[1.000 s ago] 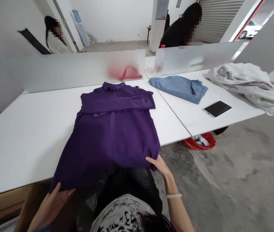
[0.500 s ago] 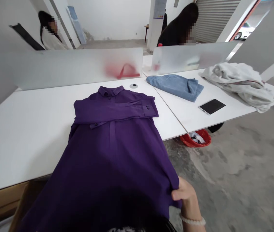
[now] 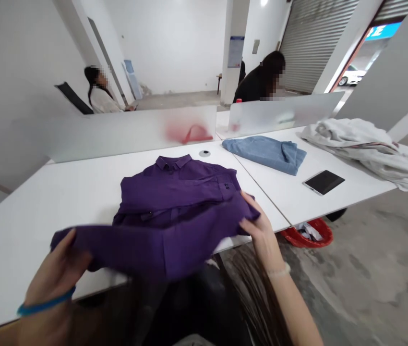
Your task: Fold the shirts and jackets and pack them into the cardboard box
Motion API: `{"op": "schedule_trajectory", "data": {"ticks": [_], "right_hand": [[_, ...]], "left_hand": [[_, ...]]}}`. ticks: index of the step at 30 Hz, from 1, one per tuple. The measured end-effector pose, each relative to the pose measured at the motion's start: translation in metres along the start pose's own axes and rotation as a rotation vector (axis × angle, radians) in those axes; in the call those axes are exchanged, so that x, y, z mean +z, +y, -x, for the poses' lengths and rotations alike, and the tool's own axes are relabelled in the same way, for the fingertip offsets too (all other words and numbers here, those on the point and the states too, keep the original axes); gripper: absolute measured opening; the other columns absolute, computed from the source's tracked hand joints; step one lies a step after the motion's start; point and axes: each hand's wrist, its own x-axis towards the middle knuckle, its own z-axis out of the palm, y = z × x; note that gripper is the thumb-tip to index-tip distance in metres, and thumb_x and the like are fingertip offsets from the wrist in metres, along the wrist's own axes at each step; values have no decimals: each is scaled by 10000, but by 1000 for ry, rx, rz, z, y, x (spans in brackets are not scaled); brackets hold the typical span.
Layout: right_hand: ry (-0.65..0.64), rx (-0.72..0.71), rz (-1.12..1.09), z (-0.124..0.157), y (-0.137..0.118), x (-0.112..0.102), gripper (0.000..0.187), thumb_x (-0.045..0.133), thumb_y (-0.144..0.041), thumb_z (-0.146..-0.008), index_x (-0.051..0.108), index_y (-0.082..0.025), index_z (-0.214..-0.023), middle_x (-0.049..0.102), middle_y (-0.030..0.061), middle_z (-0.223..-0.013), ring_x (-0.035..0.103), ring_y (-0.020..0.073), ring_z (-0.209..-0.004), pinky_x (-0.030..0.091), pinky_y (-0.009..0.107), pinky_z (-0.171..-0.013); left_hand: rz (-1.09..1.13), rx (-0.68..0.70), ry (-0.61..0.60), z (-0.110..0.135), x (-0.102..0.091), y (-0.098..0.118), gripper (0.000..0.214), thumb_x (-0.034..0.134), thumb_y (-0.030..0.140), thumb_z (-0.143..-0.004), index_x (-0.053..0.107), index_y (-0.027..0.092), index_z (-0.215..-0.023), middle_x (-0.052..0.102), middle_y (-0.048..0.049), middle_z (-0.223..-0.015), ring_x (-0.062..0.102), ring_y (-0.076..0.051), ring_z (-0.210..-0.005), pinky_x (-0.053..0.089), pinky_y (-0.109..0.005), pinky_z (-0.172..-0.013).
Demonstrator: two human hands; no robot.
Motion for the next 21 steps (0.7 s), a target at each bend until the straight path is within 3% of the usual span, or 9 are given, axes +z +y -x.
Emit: {"op": "schedule_trajectory", "data": {"ticks": [1, 3, 5, 7, 9, 12, 16, 21], "right_hand": [[-14, 20, -62, -32, -13, 12, 749, 474, -670, -797, 391, -252, -1413, 473, 52, -1405, 358, 298, -1344, 332, 467, -1091], [-62, -26, -98, -97, -30, 39, 716, 199, -666, -895, 394, -208, -1410, 513, 82, -1368, 450, 266, -1283, 408, 456, -1021], [-205, -105, -78, -149, -29, 65, 743, 5, -606, -923, 311, -178, -1448, 495, 110, -1383, 496, 231, -1244, 431, 433, -988], [-235, -137, 212, -177, -12, 86, 751, -66, -552, -933, 297, -151, -1454, 485, 136, -1388, 485, 219, -1256, 378, 440, -1031], [-221, -167, 459, -182, 12, 100, 711, 113, -594, -944, 394, -134, -1408, 461, 155, -1403, 388, 263, -1328, 226, 502, -1107], [-242, -251, 741, -173, 45, 106, 631, 389, -573, -911, 479, -138, -1359, 378, 157, -1460, 204, 333, -1403, 21, 581, -1115], [-259, -257, 1060, -176, 60, 96, 599, 361, -517, -941, 375, -179, -1435, 278, 121, -1516, 178, 343, -1408, 103, 575, -1112], [-149, -220, 1046, -178, 52, 72, 563, 347, -406, -963, 373, -83, -1423, 347, 173, -1475, 282, 325, -1373, 219, 482, -1109]], "left_hand": [[-2, 92, -67, -21, 20, 11, 402, 556, 398, -845, 574, 137, -1150, 719, -49, -1002, 642, -232, -1019, 543, -353, -878], [-81, 367, -240, -60, 56, 23, 517, 405, 476, -912, 478, 118, -1278, 561, -140, -1308, 539, -256, -1193, 434, -440, -1014], [-350, 548, -204, -94, 82, 19, 616, 452, 512, -879, 406, 124, -1354, 446, -194, -1406, 484, -290, -1250, 362, -474, -1061], [-766, 621, -229, -117, 93, 0, 645, 421, 542, -878, 421, 110, -1357, 432, -216, -1409, 425, -321, -1293, 301, -499, -1085], [-1131, 673, -280, -129, 94, -23, 624, 329, 537, -911, 458, 102, -1341, 435, -213, -1406, 377, -342, -1320, 236, -539, -1091], [-1313, 718, -297, -137, 85, -49, 599, 287, 512, -929, 488, 111, -1327, 419, -199, -1421, 360, -351, -1328, 208, -558, -1087], [-1506, 745, -276, -147, 75, -53, 588, 326, 497, -919, 454, 135, -1364, 372, -175, -1457, 297, -328, -1369, 201, -532, -1109], [-1654, 797, -175, -146, 67, -50, 590, 279, 410, -934, 413, 49, -1381, 382, -196, -1444, 296, -342, -1367, 214, -547, -1105]]}}
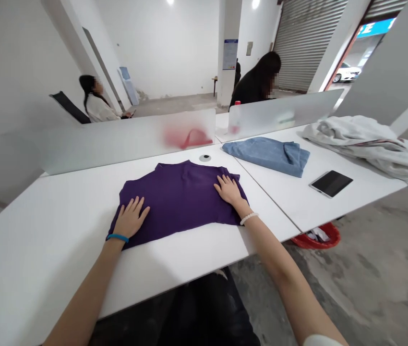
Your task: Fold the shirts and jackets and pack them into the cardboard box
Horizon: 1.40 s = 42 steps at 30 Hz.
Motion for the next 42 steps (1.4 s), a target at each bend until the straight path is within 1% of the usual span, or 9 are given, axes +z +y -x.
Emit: {"op": "schedule_trajectory", "data": {"ticks": [5, 8, 11, 15, 19, 23, 29, 35, 42], "right_hand": [[288, -37, -165, 76, 18, -28, 376, 420, -435, -931, 613, -151, -1085, 635, 135, -1077, 557, 279, -1043, 417, 407, -921], [253, 8, -183, 131, 23, -32, 341, 480, -496, -894, 624, -193, -832, 619, 96, -876, 567, 248, -857, 442, 384, -793], [170, 62, -92, 160, 23, -24, 305, 593, -466, -835, 627, -186, -951, 610, 106, -965, 558, 268, -910, 437, 389, -782], [133, 87, 24, 156, 22, -17, 344, 615, -336, -837, 598, -176, -1141, 628, 120, -1027, 564, 288, -967, 432, 393, -798], [91, -19, -39, 145, 24, -27, 210, 504, -259, -901, 650, -201, -1039, 671, 80, -978, 617, 229, -885, 446, 328, -770], [201, -15, -19, 150, 25, -52, 263, 437, -303, -937, 675, -207, -991, 673, 80, -903, 629, 228, -810, 450, 316, -695], [391, -51, -112, 183, 36, -74, 334, 422, -398, -946, 686, -196, -976, 650, 82, -836, 612, 211, -774, 465, 314, -697], [173, -21, 18, 234, 69, -64, 369, 417, -450, -909, 715, -241, -972, 661, 133, -946, 624, 280, -812, 491, 410, -678], [210, -85, -96, 201, -18, -60, 383, 372, -379, -964, 594, -236, -1240, 584, 93, -1274, 519, 250, -1196, 377, 455, -1041]], "left_hand": [[94, 207, 15, 57, -4, 2, 610, 312, 470, -917, 381, 119, -1410, 393, -153, -1449, 293, -325, -1372, 260, -562, -1089], [147, 263, -12, 88, -5, 2, 701, 383, 542, -877, 301, 146, -1450, 377, -133, -1463, 279, -305, -1381, 256, -548, -1102], [177, 277, -20, 93, -5, 0, 663, 365, 508, -882, 360, 121, -1420, 421, -142, -1434, 325, -306, -1361, 277, -541, -1097], [182, 305, 20, 82, -3, -6, 593, 323, 385, -875, 432, 74, -1367, 463, -155, -1401, 405, -286, -1317, 320, -489, -1093], [138, 292, 50, 75, 0, -10, 567, 308, 306, -849, 444, 92, -1356, 485, -142, -1386, 437, -267, -1296, 334, -475, -1090], [97, 294, 95, 76, -10, -13, 536, 274, 290, -851, 535, 77, -1268, 556, -158, -1309, 524, -276, -1215, 396, -446, -1046], [118, 172, 168, 122, -39, -13, 500, 289, 346, -885, 574, 175, -1259, 637, -96, -1211, 641, -287, -1026, 482, -432, -932], [131, 267, 44, 164, -39, -11, 453, 327, 324, -852, 643, 218, -1158, 600, -76, -1263, 530, -303, -1201, 358, -496, -1056], [118, 328, 105, 123, -43, 66, 517, 275, 330, -935, 401, 154, -1404, 486, -90, -1394, 381, -248, -1337, 238, -486, -1128]]}}
